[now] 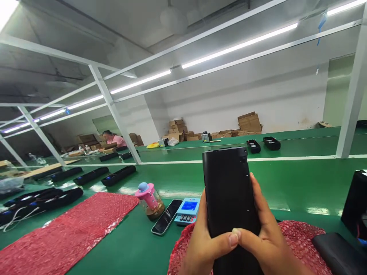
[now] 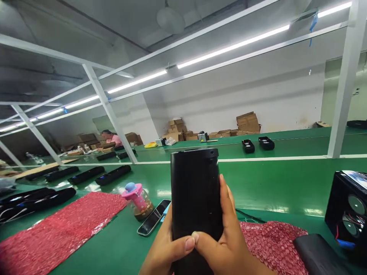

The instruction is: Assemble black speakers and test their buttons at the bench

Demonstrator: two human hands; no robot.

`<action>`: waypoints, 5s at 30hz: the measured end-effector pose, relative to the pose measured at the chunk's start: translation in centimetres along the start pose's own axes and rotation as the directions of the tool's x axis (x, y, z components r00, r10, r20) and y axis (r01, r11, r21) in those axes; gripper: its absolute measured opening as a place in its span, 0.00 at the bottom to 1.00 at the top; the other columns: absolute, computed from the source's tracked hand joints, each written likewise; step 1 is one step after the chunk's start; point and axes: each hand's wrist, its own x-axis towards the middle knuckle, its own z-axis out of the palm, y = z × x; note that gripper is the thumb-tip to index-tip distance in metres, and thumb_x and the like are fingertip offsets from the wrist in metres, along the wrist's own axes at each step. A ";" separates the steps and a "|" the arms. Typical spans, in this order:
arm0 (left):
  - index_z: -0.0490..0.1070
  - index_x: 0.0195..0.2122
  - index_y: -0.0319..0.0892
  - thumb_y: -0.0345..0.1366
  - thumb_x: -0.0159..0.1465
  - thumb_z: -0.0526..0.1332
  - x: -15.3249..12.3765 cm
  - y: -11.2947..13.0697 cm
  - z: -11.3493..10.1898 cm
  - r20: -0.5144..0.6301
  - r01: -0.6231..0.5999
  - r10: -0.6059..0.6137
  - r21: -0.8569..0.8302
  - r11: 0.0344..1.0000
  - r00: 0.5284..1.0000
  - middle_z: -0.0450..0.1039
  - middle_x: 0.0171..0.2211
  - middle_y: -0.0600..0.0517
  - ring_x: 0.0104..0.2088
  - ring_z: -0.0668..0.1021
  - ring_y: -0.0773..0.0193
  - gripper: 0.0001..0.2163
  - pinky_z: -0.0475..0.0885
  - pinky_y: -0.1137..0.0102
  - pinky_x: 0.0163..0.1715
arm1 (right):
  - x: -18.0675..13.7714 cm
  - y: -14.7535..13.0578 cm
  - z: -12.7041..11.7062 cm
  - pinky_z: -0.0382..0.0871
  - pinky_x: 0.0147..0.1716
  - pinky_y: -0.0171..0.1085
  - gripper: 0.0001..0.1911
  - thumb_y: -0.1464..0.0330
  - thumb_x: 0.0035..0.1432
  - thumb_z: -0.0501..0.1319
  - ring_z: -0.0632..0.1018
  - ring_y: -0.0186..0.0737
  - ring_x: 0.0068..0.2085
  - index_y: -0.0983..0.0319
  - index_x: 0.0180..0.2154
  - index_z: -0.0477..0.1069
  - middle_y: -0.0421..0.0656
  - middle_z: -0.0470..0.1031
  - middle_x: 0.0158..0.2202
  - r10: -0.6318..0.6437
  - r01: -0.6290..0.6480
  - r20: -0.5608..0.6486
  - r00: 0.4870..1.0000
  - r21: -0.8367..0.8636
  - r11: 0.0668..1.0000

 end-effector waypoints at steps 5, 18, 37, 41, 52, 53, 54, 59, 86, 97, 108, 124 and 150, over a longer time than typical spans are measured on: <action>0.55 0.61 0.47 0.35 0.41 0.73 0.4 0.3 -0.2 0.027 -0.005 0.006 -0.039 0.999 1.000 0.72 0.52 0.45 0.52 0.74 0.40 0.46 0.72 0.52 0.52 | 0.0 -0.4 0.3 0.55 0.60 0.65 0.49 0.61 0.54 0.63 0.54 0.59 0.66 0.37 0.66 0.33 0.37 0.41 0.69 0.029 -0.030 -0.013 0.999 -0.059 0.998; 0.57 0.60 0.46 0.31 0.39 0.71 0.2 0.6 -0.6 0.053 0.018 -0.017 -0.012 1.000 0.998 0.71 0.52 0.47 0.53 0.73 0.41 0.44 0.70 0.53 0.54 | -0.5 -0.9 1.1 0.58 0.59 0.64 0.47 0.60 0.56 0.61 0.56 0.59 0.65 0.38 0.66 0.32 0.37 0.43 0.68 -0.042 0.037 -0.041 0.998 -0.108 0.993; 0.51 0.63 0.51 0.32 0.41 0.74 -0.3 0.1 -0.6 0.130 0.010 -0.002 -0.066 0.998 0.992 0.72 0.51 0.48 0.52 0.74 0.43 0.49 0.71 0.54 0.53 | -1.4 -2.4 0.5 0.50 0.65 0.58 0.46 0.66 0.59 0.60 0.49 0.52 0.68 0.45 0.68 0.32 0.39 0.43 0.69 -0.164 0.160 0.011 0.986 -0.293 0.943; 0.49 0.64 0.51 0.31 0.41 0.74 -0.3 -0.1 -0.3 0.131 -0.009 0.026 -0.126 0.992 0.991 0.72 0.52 0.47 0.53 0.73 0.42 0.51 0.71 0.53 0.54 | -1.3 -2.9 0.6 0.46 0.65 0.60 0.42 0.68 0.61 0.57 0.48 0.53 0.68 0.44 0.67 0.34 0.37 0.41 0.69 -0.180 0.176 0.013 0.984 -0.298 0.938; 0.51 0.63 0.48 0.32 0.39 0.75 -0.3 0.0 -0.2 0.098 0.020 -0.009 -0.107 0.994 0.995 0.74 0.49 0.46 0.52 0.74 0.42 0.51 0.73 0.55 0.51 | -1.4 -2.4 0.3 0.45 0.64 0.63 0.43 0.66 0.62 0.57 0.55 0.56 0.66 0.39 0.66 0.28 0.38 0.35 0.70 -0.093 0.108 0.071 0.993 -0.250 0.962; 0.51 0.63 0.48 0.32 0.39 0.75 -0.3 0.0 -0.2 0.094 0.019 -0.009 -0.104 0.994 0.996 0.74 0.48 0.46 0.52 0.74 0.42 0.50 0.73 0.55 0.51 | -1.4 -2.4 0.3 0.46 0.64 0.63 0.44 0.66 0.62 0.56 0.56 0.56 0.66 0.39 0.66 0.28 0.39 0.35 0.70 -0.089 0.104 0.074 0.993 -0.244 0.964; 0.51 0.62 0.48 0.32 0.39 0.75 -0.3 0.0 -0.2 0.091 0.018 -0.008 -0.104 0.994 0.996 0.74 0.48 0.47 0.52 0.74 0.42 0.50 0.73 0.56 0.51 | -1.4 -2.4 0.3 0.47 0.64 0.63 0.44 0.66 0.62 0.56 0.57 0.55 0.65 0.39 0.66 0.28 0.39 0.35 0.70 -0.086 0.102 0.076 0.993 -0.240 0.965; 0.51 0.62 0.48 0.32 0.39 0.75 -0.3 0.0 -0.1 0.087 0.018 -0.009 -0.113 0.993 0.996 0.73 0.49 0.46 0.52 0.74 0.42 0.50 0.74 0.55 0.50 | -1.3 -2.5 0.3 0.47 0.63 0.63 0.44 0.66 0.62 0.57 0.57 0.55 0.65 0.37 0.66 0.29 0.37 0.36 0.70 -0.095 0.109 0.069 0.993 -0.243 0.964; 0.55 0.59 0.47 0.33 0.43 0.73 -0.2 0.1 -0.2 0.120 -0.041 0.044 -0.031 0.999 0.992 0.73 0.49 0.44 0.50 0.75 0.44 0.43 0.72 0.55 0.50 | -1.2 -2.2 0.1 0.49 0.64 0.60 0.44 0.66 0.61 0.57 0.54 0.54 0.66 0.41 0.67 0.30 0.38 0.38 0.69 -0.077 0.085 0.041 0.996 -0.260 0.962; 0.56 0.58 0.45 0.33 0.42 0.73 -0.2 0.1 -0.2 0.112 -0.039 0.040 -0.016 0.999 0.993 0.73 0.48 0.44 0.49 0.76 0.43 0.42 0.73 0.55 0.49 | -1.2 -2.5 0.4 0.53 0.62 0.59 0.42 0.66 0.62 0.56 0.58 0.53 0.65 0.40 0.66 0.30 0.38 0.41 0.69 -0.050 0.056 0.031 0.998 -0.230 0.971; 0.57 0.58 0.45 0.34 0.42 0.74 -0.4 0.2 -0.2 0.087 -0.040 0.041 -0.016 0.999 0.995 0.73 0.49 0.44 0.50 0.75 0.44 0.42 0.72 0.55 0.50 | -1.3 -2.3 0.1 0.53 0.62 0.62 0.42 0.65 0.62 0.56 0.59 0.54 0.64 0.39 0.66 0.29 0.37 0.40 0.69 -0.048 0.057 0.044 0.998 -0.240 0.969; 0.50 0.63 0.48 0.35 0.44 0.75 -0.7 0.4 -0.8 0.105 -0.050 0.042 0.073 0.996 0.994 0.72 0.51 0.44 0.50 0.75 0.45 0.48 0.75 0.57 0.49 | -0.7 -1.8 0.4 0.44 0.64 0.64 0.46 0.73 0.58 0.52 0.51 0.56 0.67 0.41 0.66 0.26 0.37 0.39 0.69 -0.270 0.296 0.122 0.955 -0.358 0.885; 0.43 0.66 0.48 0.39 0.43 0.76 -0.3 -0.4 -1.1 0.056 -0.068 0.060 0.144 0.987 0.997 0.70 0.54 0.41 0.53 0.74 0.43 0.54 0.71 0.54 0.54 | 0.5 -2.6 -0.4 0.45 0.62 0.65 0.47 0.72 0.53 0.58 0.49 0.52 0.67 0.33 0.64 0.37 0.36 0.41 0.67 -0.061 0.073 0.137 0.989 -0.091 0.993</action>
